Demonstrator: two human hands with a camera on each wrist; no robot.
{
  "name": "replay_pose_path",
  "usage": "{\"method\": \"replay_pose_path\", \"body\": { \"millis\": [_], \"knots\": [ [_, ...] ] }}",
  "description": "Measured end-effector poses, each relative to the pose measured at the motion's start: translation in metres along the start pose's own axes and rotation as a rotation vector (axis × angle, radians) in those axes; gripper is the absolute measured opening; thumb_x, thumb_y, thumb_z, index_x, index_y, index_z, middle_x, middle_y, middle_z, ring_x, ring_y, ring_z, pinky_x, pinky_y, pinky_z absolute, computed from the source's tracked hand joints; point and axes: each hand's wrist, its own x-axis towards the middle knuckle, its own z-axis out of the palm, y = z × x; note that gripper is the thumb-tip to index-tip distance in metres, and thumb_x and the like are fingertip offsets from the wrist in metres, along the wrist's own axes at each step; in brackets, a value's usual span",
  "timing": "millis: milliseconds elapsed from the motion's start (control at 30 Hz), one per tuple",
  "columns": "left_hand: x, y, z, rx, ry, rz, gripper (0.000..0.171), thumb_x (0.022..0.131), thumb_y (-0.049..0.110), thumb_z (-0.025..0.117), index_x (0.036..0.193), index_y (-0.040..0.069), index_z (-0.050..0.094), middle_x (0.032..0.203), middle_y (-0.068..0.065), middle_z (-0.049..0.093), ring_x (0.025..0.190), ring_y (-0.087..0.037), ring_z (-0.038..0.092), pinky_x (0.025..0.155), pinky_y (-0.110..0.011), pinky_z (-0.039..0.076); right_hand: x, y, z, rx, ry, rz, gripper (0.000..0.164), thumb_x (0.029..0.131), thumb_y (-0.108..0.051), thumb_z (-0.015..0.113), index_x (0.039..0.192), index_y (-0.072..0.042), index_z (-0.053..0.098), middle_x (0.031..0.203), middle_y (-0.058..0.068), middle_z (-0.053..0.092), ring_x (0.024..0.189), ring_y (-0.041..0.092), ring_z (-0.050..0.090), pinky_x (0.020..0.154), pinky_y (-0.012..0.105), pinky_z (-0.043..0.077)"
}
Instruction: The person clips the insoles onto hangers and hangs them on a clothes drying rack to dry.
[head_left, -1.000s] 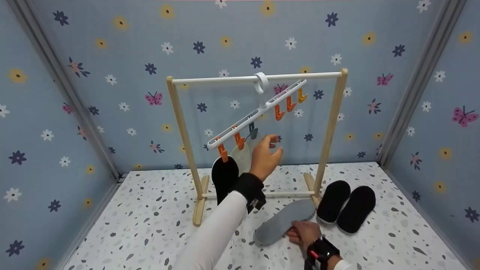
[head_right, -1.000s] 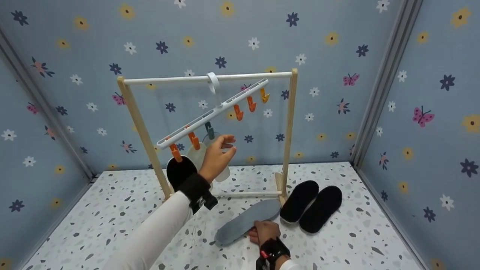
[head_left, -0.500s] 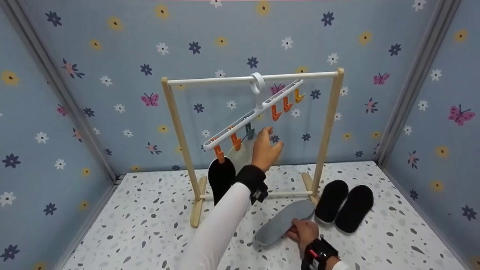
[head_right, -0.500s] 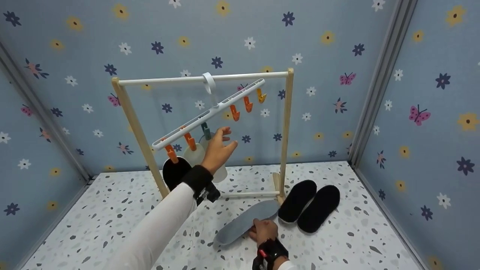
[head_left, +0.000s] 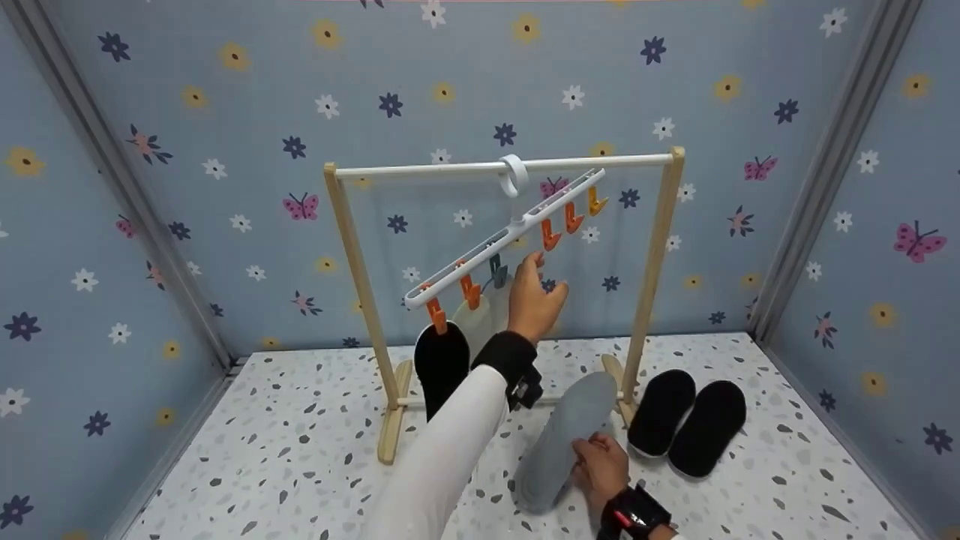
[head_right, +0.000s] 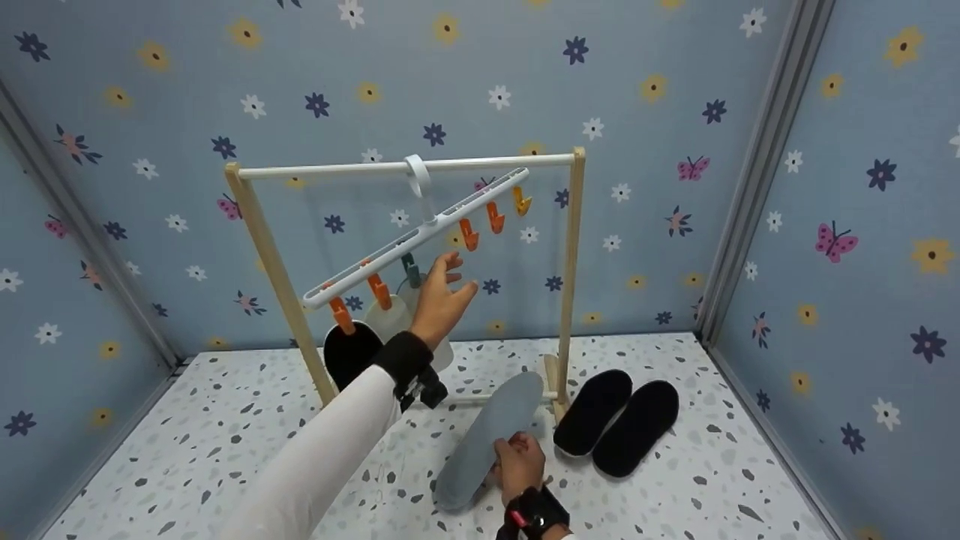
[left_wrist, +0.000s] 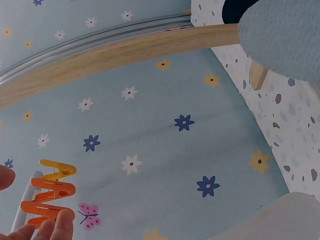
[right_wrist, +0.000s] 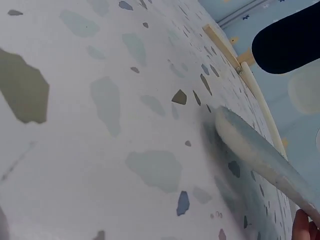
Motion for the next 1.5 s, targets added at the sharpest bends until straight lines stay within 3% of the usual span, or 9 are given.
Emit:
{"method": "replay_pose_path", "body": {
  "millis": [233, 533, 733, 1033, 1233, 1500],
  "knots": [
    [0.004, -0.002, 0.008, -0.041, 0.013, -0.069, 0.064, 0.087, 0.013, 0.062, 0.142, 0.001, 0.032, 0.142, -0.016, 0.041, 0.130, -0.028, 0.040, 0.105, -0.039, 0.036, -0.002, -0.006, 0.004, -0.065, 0.012, -0.028, 0.021, 0.079, -0.008, 0.069, 0.095, -0.005, 0.055, 0.081, -0.001, 0.058, 0.070, 0.012, 0.053, 0.054, 0.026, 0.045],
    [0.012, -0.004, 0.014, -0.040, 0.036, -0.046, 0.067, 0.086, 0.012, 0.064, 0.142, -0.001, 0.030, 0.141, -0.019, 0.039, 0.131, -0.028, 0.039, 0.107, -0.039, 0.033, 0.003, -0.017, 0.008, -0.060, -0.029, -0.104, 0.023, 0.083, -0.009, 0.067, 0.101, -0.001, 0.057, 0.083, 0.000, 0.058, 0.071, 0.010, 0.054, 0.051, 0.024, 0.042],
    [0.019, -0.003, 0.016, -0.079, 0.077, -0.089, 0.065, 0.087, 0.012, 0.063, 0.142, 0.000, 0.030, 0.142, -0.017, 0.038, 0.131, -0.026, 0.038, 0.107, -0.039, 0.033, 0.006, -0.026, 0.004, -0.137, -0.068, -0.155, 0.026, 0.084, -0.012, 0.067, 0.105, 0.000, 0.059, 0.086, 0.000, 0.062, 0.077, 0.010, 0.057, 0.062, 0.026, 0.048],
    [0.033, -0.010, 0.020, -0.106, 0.086, -0.163, 0.068, 0.088, 0.013, 0.063, 0.145, 0.003, 0.027, 0.141, -0.015, 0.038, 0.131, -0.028, 0.038, 0.106, -0.040, 0.034, 0.010, -0.032, 0.004, -0.171, -0.072, -0.178, 0.024, 0.084, -0.013, 0.069, 0.102, -0.001, 0.059, 0.090, 0.002, 0.063, 0.079, 0.010, 0.058, 0.064, 0.027, 0.049],
    [0.039, -0.011, 0.022, -0.128, 0.094, -0.152, 0.066, 0.089, 0.013, 0.063, 0.145, 0.007, 0.029, 0.141, -0.016, 0.039, 0.131, -0.028, 0.038, 0.105, -0.041, 0.035, 0.014, -0.036, 0.004, -0.188, -0.075, -0.183, 0.030, 0.084, -0.014, 0.069, 0.108, 0.001, 0.058, 0.097, 0.005, 0.062, 0.082, 0.011, 0.058, 0.066, 0.028, 0.050],
    [0.046, -0.005, 0.022, -0.142, 0.138, -0.109, 0.064, 0.088, 0.011, 0.064, 0.143, 0.008, 0.032, 0.140, -0.016, 0.043, 0.130, -0.026, 0.040, 0.105, -0.040, 0.036, 0.012, -0.038, 0.006, -0.139, -0.103, -0.204, 0.025, 0.085, -0.012, 0.067, 0.105, 0.001, 0.059, 0.092, 0.003, 0.061, 0.082, 0.011, 0.059, 0.067, 0.028, 0.051]
  ]
}}
